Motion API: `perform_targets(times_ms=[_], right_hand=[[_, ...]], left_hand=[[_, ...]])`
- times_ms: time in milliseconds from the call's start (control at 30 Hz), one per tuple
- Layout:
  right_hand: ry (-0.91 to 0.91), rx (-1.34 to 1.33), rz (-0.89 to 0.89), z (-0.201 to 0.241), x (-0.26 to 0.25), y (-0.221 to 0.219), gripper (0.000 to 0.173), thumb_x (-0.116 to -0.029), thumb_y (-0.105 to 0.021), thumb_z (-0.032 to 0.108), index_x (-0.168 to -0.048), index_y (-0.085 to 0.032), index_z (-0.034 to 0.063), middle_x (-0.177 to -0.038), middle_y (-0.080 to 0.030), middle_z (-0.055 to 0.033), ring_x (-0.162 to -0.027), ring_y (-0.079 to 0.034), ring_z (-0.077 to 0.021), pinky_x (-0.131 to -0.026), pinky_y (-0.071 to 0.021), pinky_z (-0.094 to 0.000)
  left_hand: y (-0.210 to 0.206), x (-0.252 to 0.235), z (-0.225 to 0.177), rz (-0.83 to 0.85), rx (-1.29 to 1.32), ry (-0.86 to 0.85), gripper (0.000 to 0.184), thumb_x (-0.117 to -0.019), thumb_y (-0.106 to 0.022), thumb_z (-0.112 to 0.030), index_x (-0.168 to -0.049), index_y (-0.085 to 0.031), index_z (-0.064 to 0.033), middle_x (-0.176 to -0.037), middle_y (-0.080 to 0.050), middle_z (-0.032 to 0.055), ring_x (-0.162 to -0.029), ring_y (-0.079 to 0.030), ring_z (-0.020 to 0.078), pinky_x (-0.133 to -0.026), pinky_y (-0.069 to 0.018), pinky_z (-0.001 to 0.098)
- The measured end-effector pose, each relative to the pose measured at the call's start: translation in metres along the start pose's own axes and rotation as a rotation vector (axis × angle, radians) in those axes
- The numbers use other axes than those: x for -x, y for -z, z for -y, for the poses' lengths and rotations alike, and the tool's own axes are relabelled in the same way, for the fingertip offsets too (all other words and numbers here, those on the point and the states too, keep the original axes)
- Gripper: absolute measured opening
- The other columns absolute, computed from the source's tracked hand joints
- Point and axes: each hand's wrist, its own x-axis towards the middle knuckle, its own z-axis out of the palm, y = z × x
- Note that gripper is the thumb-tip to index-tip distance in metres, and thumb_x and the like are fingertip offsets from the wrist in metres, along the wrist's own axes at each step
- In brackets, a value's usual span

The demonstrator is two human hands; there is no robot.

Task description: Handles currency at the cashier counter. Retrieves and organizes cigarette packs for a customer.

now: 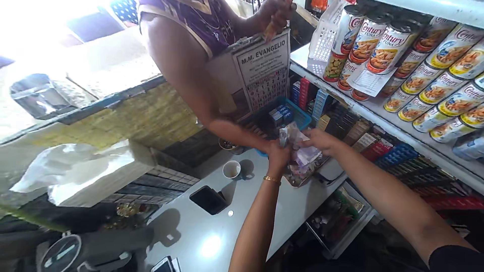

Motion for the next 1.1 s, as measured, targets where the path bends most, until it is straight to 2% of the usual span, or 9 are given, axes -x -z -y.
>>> perform_targets(times_ms=[200,300,433,533,667,767,867,1000,1100], right_hand=[[0.136,-0.081,-0.091,0.013,-0.005,-0.007,0.041,-0.0910,-0.073,0.002,-0.129,-0.061,-0.0021,-0.110,-0.071,-0.0173,-0.091,-0.072,-0.0229,-0.083,-0.0616,-0.0412],[0.201,0.061,-0.114,0.024,-0.006,0.012,0.041,-0.0905,-0.076,0.006,-0.129,-0.062,-0.0020,-0.112,-0.071,-0.0186,-0.095,-0.072,-0.0256,-0.087,-0.0612,-0.0444],[0.244,0.546,-0.107,0.024,-0.016,0.004,0.040,-0.0920,-0.075,0.014,-0.127,-0.064,-0.0009,-0.115,-0.070,-0.0220,-0.105,-0.069,-0.0340,-0.096,-0.0547,-0.0574],[0.180,0.896,-0.081,0.020,-0.017,-0.024,0.054,-0.0948,-0.072,0.024,-0.137,-0.053,-0.0046,-0.126,-0.063,-0.0283,-0.119,-0.062,-0.0451,-0.101,-0.0477,-0.0654],[0.169,0.975,-0.161,0.020,-0.012,-0.026,0.054,-0.0943,-0.072,0.028,-0.135,-0.057,-0.0054,-0.137,-0.053,-0.0296,-0.130,-0.049,-0.0486,-0.104,-0.0444,-0.0646],[0.422,0.796,-0.359,0.011,0.016,-0.018,0.051,-0.0992,-0.062,0.025,-0.143,-0.054,-0.0002,-0.150,-0.046,-0.0260,-0.137,-0.045,-0.0460,-0.111,-0.0403,-0.0642],[0.617,0.621,-0.491,-0.015,0.079,-0.047,0.051,-0.1001,-0.063,0.031,-0.141,-0.055,0.0029,-0.142,-0.052,-0.0216,-0.125,-0.057,-0.0316,-0.102,-0.0527,-0.0483],[0.235,0.246,-0.076,-0.084,0.119,-0.097,0.046,-0.0942,-0.074,0.031,-0.132,-0.064,0.0071,-0.105,-0.071,-0.0071,-0.083,-0.070,-0.0153,-0.075,-0.0612,-0.0350],[0.228,0.177,-0.231,-0.111,0.117,-0.101,0.026,-0.0955,-0.070,0.016,-0.118,-0.072,0.0031,-0.092,-0.074,-0.0059,-0.076,-0.070,-0.0123,-0.072,-0.0616,-0.0329]], left_hand=[[0.032,0.017,-0.008,-0.328,-0.005,-0.230,0.032,-0.0977,-0.063,-0.016,-0.124,-0.062,0.0004,-0.099,-0.072,0.0153,-0.080,-0.070,0.0246,-0.072,-0.0597,0.0473],[0.045,0.026,0.016,-0.618,0.407,-0.140,0.043,-0.0997,-0.062,-0.011,-0.139,-0.046,-0.0062,-0.099,-0.065,0.0084,-0.060,-0.057,0.0105,-0.050,-0.0512,0.0274],[0.025,0.042,0.068,-0.374,0.549,0.257,0.043,-0.1041,-0.059,-0.019,-0.142,-0.043,-0.0064,-0.100,-0.067,0.0123,-0.053,-0.052,0.0109,-0.048,-0.0473,0.0268],[0.005,0.066,0.086,-0.181,0.685,0.407,0.043,-0.1076,-0.051,-0.028,-0.145,-0.042,-0.0078,-0.108,-0.066,0.0139,-0.070,-0.064,0.0172,-0.062,-0.0560,0.0330],[0.001,0.099,0.099,-0.122,0.718,0.274,0.034,-0.1011,-0.050,0.004,-0.135,-0.045,0.0018,-0.109,-0.068,0.0182,-0.093,-0.070,0.0257,-0.082,-0.0605,0.0437],[0.011,0.118,0.099,-0.128,0.567,0.075,0.044,-0.0983,-0.055,0.006,-0.140,-0.042,0.0042,-0.115,-0.067,0.0201,-0.099,-0.071,0.0274,-0.085,-0.0619,0.0443],[0.020,0.134,0.094,-0.173,0.517,-0.022,0.046,-0.0976,-0.057,0.004,-0.141,-0.042,0.0017,-0.113,-0.068,0.0180,-0.098,-0.072,0.0263,-0.085,-0.0627,0.0429],[0.012,0.146,0.088,-0.197,0.429,-0.063,0.069,-0.0968,-0.062,-0.001,-0.154,-0.026,-0.0104,-0.121,-0.065,0.0143,-0.099,-0.071,0.0216,-0.085,-0.0619,0.0399],[-0.003,0.161,0.094,-0.338,0.135,-0.175,0.078,-0.0938,-0.069,-0.012,-0.155,-0.021,-0.0054,-0.139,-0.050,0.0186,-0.116,-0.063,0.0232,-0.093,-0.0588,0.0403]])
